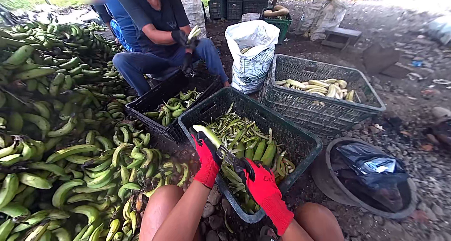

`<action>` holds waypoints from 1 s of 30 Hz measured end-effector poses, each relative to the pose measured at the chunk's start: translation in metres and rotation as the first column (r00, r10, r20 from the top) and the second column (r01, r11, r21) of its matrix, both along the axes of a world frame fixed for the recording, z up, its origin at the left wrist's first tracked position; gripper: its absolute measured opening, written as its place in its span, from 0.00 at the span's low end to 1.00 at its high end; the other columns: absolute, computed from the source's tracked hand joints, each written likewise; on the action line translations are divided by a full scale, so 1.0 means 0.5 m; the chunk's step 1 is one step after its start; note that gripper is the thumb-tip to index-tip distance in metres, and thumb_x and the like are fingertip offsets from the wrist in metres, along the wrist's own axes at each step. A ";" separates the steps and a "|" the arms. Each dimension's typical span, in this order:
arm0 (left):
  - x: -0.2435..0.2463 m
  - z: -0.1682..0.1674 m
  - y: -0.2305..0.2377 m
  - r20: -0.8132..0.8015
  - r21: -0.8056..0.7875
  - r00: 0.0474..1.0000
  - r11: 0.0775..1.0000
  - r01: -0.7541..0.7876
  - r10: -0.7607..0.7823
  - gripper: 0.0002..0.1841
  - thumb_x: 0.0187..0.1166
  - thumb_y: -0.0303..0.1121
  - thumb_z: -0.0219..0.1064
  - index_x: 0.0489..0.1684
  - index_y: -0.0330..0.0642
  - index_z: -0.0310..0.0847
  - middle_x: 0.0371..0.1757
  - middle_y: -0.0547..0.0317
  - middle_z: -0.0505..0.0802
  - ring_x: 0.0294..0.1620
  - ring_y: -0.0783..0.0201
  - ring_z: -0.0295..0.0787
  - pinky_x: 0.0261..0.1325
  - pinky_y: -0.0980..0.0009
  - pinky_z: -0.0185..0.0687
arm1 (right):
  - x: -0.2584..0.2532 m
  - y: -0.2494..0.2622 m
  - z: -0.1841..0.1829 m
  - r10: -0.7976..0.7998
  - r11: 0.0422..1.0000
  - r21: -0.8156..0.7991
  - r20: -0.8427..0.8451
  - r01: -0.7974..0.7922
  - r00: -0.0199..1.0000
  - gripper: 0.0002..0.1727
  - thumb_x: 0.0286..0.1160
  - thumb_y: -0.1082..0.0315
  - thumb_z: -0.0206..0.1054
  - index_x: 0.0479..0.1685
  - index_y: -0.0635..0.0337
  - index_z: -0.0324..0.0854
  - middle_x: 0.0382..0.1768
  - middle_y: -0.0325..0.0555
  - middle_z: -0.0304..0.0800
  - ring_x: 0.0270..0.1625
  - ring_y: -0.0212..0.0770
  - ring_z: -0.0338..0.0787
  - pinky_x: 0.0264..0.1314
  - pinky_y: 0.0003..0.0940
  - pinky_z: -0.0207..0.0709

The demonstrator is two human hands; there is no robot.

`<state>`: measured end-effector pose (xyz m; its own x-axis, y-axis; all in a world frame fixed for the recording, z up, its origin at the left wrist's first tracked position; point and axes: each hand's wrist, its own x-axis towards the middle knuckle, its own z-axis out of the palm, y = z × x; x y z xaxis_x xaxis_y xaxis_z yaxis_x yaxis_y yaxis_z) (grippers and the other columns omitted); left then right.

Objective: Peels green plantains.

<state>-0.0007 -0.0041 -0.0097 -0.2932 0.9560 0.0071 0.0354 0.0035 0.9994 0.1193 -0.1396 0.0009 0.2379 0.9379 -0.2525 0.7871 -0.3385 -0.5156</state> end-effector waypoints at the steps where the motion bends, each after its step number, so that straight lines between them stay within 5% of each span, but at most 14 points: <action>1: -0.005 0.001 0.005 -0.015 -0.008 0.998 0.998 -0.059 0.059 0.28 0.95 0.31 0.43 0.92 0.33 0.46 0.88 0.37 0.66 0.87 0.54 0.64 0.87 0.62 0.59 | -0.012 -0.006 0.001 0.007 1.000 -0.003 -0.014 -0.007 1.000 0.30 0.88 0.43 0.52 0.86 0.40 0.72 0.69 0.53 0.88 0.76 0.55 0.82 0.86 0.62 0.60; 4: -0.012 0.018 0.000 0.005 -0.023 0.999 0.999 -0.035 0.035 0.27 0.95 0.31 0.42 0.92 0.32 0.47 0.86 0.37 0.69 0.85 0.55 0.67 0.86 0.63 0.61 | -0.024 -0.002 0.017 -0.024 0.999 -0.032 0.037 0.026 0.999 0.30 0.88 0.45 0.54 0.87 0.39 0.69 0.69 0.54 0.87 0.77 0.56 0.81 0.89 0.63 0.53; 8: -0.011 0.022 -0.006 0.103 -0.016 0.934 0.939 0.345 -0.341 0.23 0.95 0.34 0.43 0.83 0.34 0.63 0.65 0.44 0.84 0.59 0.65 0.84 0.63 0.68 0.81 | 0.010 0.024 0.032 -0.087 0.996 -0.014 0.087 0.088 0.992 0.30 0.88 0.46 0.54 0.89 0.35 0.67 0.71 0.57 0.85 0.77 0.57 0.81 0.90 0.69 0.45; 11: -0.029 0.002 -0.003 0.213 -0.035 0.636 0.645 0.764 -0.742 0.18 0.93 0.33 0.45 0.74 0.36 0.69 0.50 0.56 0.89 0.45 0.71 0.88 0.51 0.70 0.88 | 0.060 0.060 0.042 -0.142 0.990 0.008 0.096 0.142 0.985 0.30 0.90 0.45 0.51 0.89 0.37 0.67 0.74 0.56 0.83 0.80 0.58 0.78 0.91 0.70 0.42; 13: -0.039 -0.004 -0.002 0.160 -0.047 0.362 0.359 0.932 -0.918 0.26 0.87 0.36 0.50 0.83 0.37 0.63 0.62 0.58 0.88 0.57 0.72 0.86 0.64 0.70 0.84 | 0.101 0.087 0.034 -0.162 0.987 0.023 0.042 0.162 0.986 0.28 0.92 0.44 0.47 0.86 0.37 0.71 0.72 0.51 0.86 0.80 0.53 0.80 0.90 0.67 0.48; 15: -0.034 -0.004 -0.010 0.133 -0.066 0.263 0.256 0.964 -0.956 0.32 0.87 0.40 0.53 0.90 0.39 0.54 0.70 0.60 0.85 0.62 0.74 0.85 0.68 0.71 0.82 | 0.135 0.104 0.013 -0.145 0.988 0.039 -0.076 0.149 0.986 0.28 0.92 0.42 0.45 0.83 0.38 0.74 0.72 0.47 0.87 0.78 0.49 0.81 0.86 0.62 0.60; 19: -0.003 -0.030 0.004 0.260 -0.074 0.684 0.692 0.718 -0.682 0.23 0.95 0.40 0.41 0.82 0.38 0.63 0.55 0.50 0.90 0.47 0.63 0.91 0.49 0.64 0.91 | 0.109 0.076 0.000 -0.101 0.993 0.046 -0.144 0.108 0.984 0.30 0.90 0.38 0.46 0.80 0.39 0.76 0.66 0.47 0.90 0.72 0.49 0.86 0.79 0.61 0.69; 21: 0.014 -0.038 0.010 0.216 -0.022 0.874 0.893 0.450 -0.435 0.24 0.96 0.40 0.40 0.83 0.36 0.61 0.63 0.46 0.85 0.58 0.65 0.85 0.60 0.66 0.84 | 0.066 0.055 -0.007 -0.078 0.996 0.026 -0.086 0.080 0.993 0.29 0.89 0.40 0.49 0.80 0.40 0.77 0.64 0.50 0.91 0.71 0.52 0.87 0.80 0.63 0.67; 23: 0.017 -0.028 0.008 0.081 -0.018 0.969 0.972 0.234 -0.232 0.29 0.96 0.38 0.37 0.92 0.34 0.43 0.83 0.35 0.70 0.80 0.56 0.71 0.80 0.62 0.69 | 0.020 0.034 -0.004 -0.062 0.998 0.008 -0.021 0.063 0.998 0.30 0.88 0.41 0.51 0.83 0.40 0.74 0.64 0.53 0.90 0.72 0.54 0.85 0.84 0.64 0.62; 26: 0.016 -0.001 0.007 -0.201 -0.220 0.979 0.976 -0.005 -0.040 0.28 0.97 0.36 0.39 0.90 0.28 0.45 0.86 0.30 0.66 0.86 0.46 0.64 0.86 0.57 0.61 | -0.020 0.008 0.018 -0.082 0.997 -0.002 0.061 0.082 0.995 0.31 0.86 0.46 0.58 0.89 0.39 0.68 0.69 0.57 0.86 0.77 0.58 0.80 0.91 0.64 0.47; 28: 0.019 0.015 0.000 -0.213 -0.236 0.973 0.971 0.038 -0.090 0.26 0.96 0.33 0.41 0.89 0.28 0.48 0.83 0.31 0.69 0.83 0.49 0.69 0.82 0.59 0.66 | -0.016 0.008 0.026 -0.102 0.995 -0.014 0.090 0.103 0.991 0.31 0.87 0.47 0.57 0.89 0.37 0.67 0.69 0.58 0.86 0.77 0.58 0.81 0.92 0.65 0.43; 30: 0.028 0.002 -0.003 0.053 -0.099 0.985 0.980 0.170 -0.166 0.24 0.97 0.35 0.39 0.84 0.30 0.58 0.67 0.36 0.81 0.62 0.58 0.83 0.66 0.64 0.80 | 0.005 0.020 0.029 -0.127 0.991 -0.024 0.066 0.129 0.990 0.29 0.90 0.49 0.53 0.90 0.39 0.66 0.69 0.58 0.86 0.76 0.57 0.82 0.91 0.68 0.43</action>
<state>0.0131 -0.0058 -0.0086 -0.1262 0.9867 -0.1029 -0.0003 0.1036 0.9946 0.1219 -0.1295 0.0154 0.3725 0.8913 -0.2585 0.7675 -0.4525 -0.4541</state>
